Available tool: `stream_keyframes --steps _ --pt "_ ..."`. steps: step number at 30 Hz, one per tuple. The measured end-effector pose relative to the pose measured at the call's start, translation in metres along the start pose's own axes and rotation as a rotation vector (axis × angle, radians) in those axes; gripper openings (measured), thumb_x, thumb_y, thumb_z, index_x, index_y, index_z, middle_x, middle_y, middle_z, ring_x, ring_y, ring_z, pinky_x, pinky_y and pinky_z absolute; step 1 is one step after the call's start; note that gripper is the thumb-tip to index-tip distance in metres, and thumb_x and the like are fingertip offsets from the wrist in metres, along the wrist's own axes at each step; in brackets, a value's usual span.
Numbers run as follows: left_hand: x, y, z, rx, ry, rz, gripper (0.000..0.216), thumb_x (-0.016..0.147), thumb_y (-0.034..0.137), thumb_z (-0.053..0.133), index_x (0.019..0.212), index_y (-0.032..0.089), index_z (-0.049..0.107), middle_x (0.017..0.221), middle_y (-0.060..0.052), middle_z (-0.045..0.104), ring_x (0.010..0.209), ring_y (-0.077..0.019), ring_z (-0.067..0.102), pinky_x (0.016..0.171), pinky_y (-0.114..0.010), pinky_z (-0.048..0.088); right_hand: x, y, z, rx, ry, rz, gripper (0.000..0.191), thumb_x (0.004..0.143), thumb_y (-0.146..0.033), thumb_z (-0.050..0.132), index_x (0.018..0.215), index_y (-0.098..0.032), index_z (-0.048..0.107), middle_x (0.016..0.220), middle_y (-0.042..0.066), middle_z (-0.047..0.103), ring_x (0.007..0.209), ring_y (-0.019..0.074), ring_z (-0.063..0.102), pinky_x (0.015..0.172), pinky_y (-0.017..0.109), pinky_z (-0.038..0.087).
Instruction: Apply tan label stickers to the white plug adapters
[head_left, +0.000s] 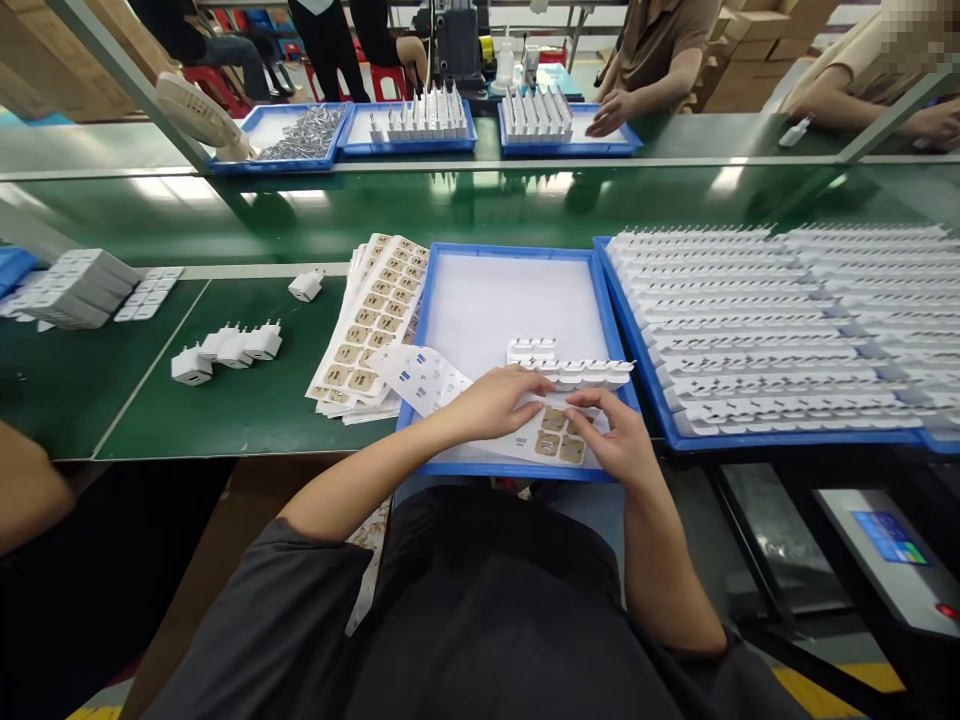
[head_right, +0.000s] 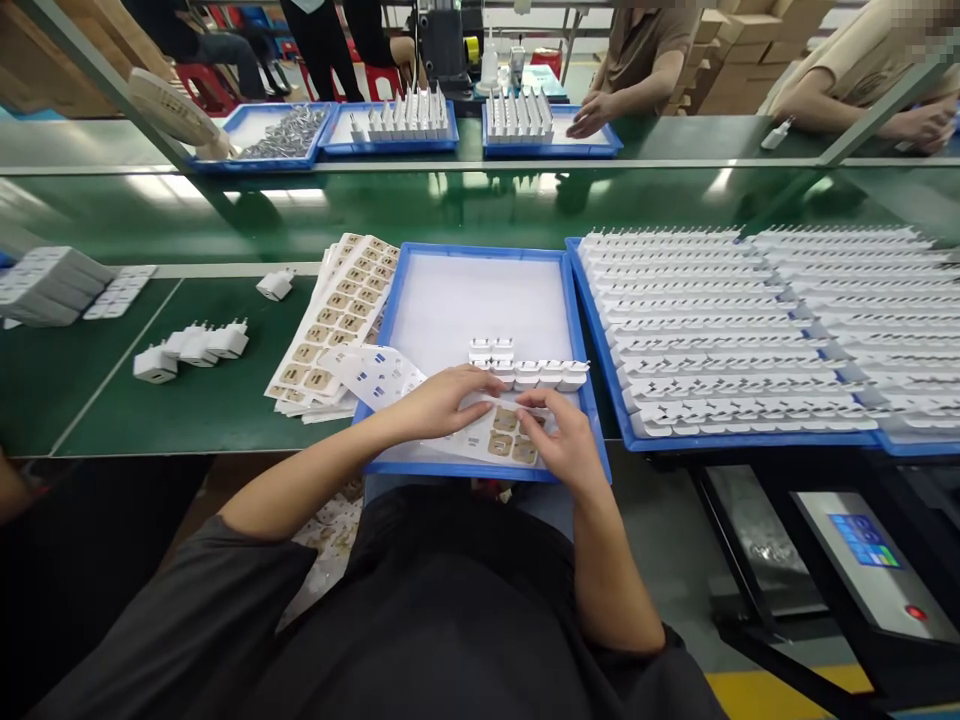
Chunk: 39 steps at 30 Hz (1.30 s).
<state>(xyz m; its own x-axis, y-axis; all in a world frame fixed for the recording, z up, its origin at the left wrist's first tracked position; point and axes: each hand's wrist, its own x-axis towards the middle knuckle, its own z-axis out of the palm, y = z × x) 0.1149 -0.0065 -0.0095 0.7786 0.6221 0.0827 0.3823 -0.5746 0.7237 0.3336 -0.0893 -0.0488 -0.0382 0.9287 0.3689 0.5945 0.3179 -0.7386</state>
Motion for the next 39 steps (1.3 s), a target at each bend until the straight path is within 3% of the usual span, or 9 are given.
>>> stream_keyframes --steps 6,11,18,23,26,30,34,36,39 --pt "0.000 -0.004 -0.013 -0.380 -0.012 -0.229 0.035 0.085 0.027 0.067 0.120 0.021 0.064 0.101 -0.004 0.078 0.094 -0.0205 0.072 0.086 -0.030 0.051 0.008 -0.014 0.006 -0.149 0.089 -0.235 0.016 0.096 -0.022 0.063 0.108 -0.026 0.073 0.107 0.008 0.073 0.101 0.0262 0.069 0.090 0.044 0.057" --pt "0.003 -0.009 -0.010 -0.605 -0.091 -0.306 0.043 0.081 0.030 0.069 0.121 0.017 0.061 0.081 0.000 0.074 0.056 -0.0091 0.051 0.057 -0.022 0.038 0.009 -0.014 0.010 -0.228 0.090 -0.389 0.021 0.092 -0.017 0.068 0.109 -0.029 0.075 0.107 0.007 0.074 0.099 0.0253 0.067 0.090 0.044 0.056" --pt "0.002 -0.012 -0.007 -0.670 -0.159 -0.337 0.045 0.078 0.030 0.070 0.120 0.017 0.059 0.074 0.001 0.070 0.052 -0.0072 0.042 0.054 -0.021 0.033 0.007 -0.016 0.011 -0.207 0.066 -0.418 0.012 0.092 -0.019 0.069 0.094 -0.029 0.075 0.106 0.005 0.077 0.099 0.0254 0.067 0.089 0.044 0.056" --pt "0.003 -0.017 -0.005 -0.612 -0.151 -0.358 0.037 0.081 0.029 0.068 0.115 0.018 0.061 0.082 -0.001 0.072 0.060 -0.0108 0.055 0.061 -0.024 0.040 -0.001 -0.014 0.003 -0.056 0.075 -0.376 0.011 0.090 -0.018 0.070 0.092 -0.029 0.072 0.103 0.005 0.075 0.096 0.0247 0.068 0.086 0.044 0.056" --pt "0.001 -0.017 -0.001 -0.402 -0.106 -0.317 0.024 0.085 0.025 0.063 0.109 0.019 0.064 0.092 -0.003 0.075 0.079 -0.0175 0.066 0.075 -0.029 0.048 -0.007 -0.008 -0.001 0.082 0.152 -0.256 0.005 0.091 -0.023 0.070 0.089 -0.028 0.069 0.097 0.006 0.073 0.094 0.0259 0.068 0.085 0.047 0.056" --pt "-0.003 -0.009 0.001 0.123 0.058 -0.184 0.009 0.087 0.028 0.066 0.091 0.021 0.064 0.095 -0.005 0.074 0.098 -0.0275 0.065 0.093 -0.041 0.047 -0.011 0.001 0.002 0.246 0.288 -0.089 0.002 0.094 -0.026 0.066 0.092 -0.025 0.066 0.090 0.006 0.069 0.092 0.0250 0.068 0.083 0.044 0.057" --pt "0.005 -0.010 -0.016 0.327 0.312 -0.182 0.012 0.089 0.025 0.061 0.098 0.018 0.062 0.099 -0.009 0.068 0.097 -0.0285 0.061 0.089 -0.042 0.049 -0.010 0.005 0.007 0.252 0.206 -0.041 0.003 0.094 -0.026 0.066 0.096 -0.025 0.067 0.098 0.007 0.069 0.099 0.0243 0.067 0.091 0.044 0.055" --pt "0.015 -0.018 -0.027 0.341 0.332 -0.115 0.037 0.082 0.009 0.055 0.118 0.017 0.060 0.123 -0.012 0.065 0.114 -0.0296 0.057 0.098 -0.043 0.048 -0.010 0.006 0.008 0.229 0.185 -0.036 0.004 0.095 -0.028 0.065 0.096 -0.024 0.067 0.100 0.007 0.069 0.101 0.0247 0.067 0.092 0.045 0.054" --pt "0.033 -0.037 -0.037 0.320 0.101 0.060 0.076 0.074 -0.001 0.051 0.145 0.024 0.048 0.152 -0.009 0.051 0.137 -0.0297 0.047 0.113 -0.046 0.041 -0.009 0.006 0.008 0.197 0.157 -0.035 0.006 0.095 -0.029 0.064 0.096 -0.024 0.066 0.102 0.008 0.069 0.102 0.0251 0.067 0.093 0.045 0.054"
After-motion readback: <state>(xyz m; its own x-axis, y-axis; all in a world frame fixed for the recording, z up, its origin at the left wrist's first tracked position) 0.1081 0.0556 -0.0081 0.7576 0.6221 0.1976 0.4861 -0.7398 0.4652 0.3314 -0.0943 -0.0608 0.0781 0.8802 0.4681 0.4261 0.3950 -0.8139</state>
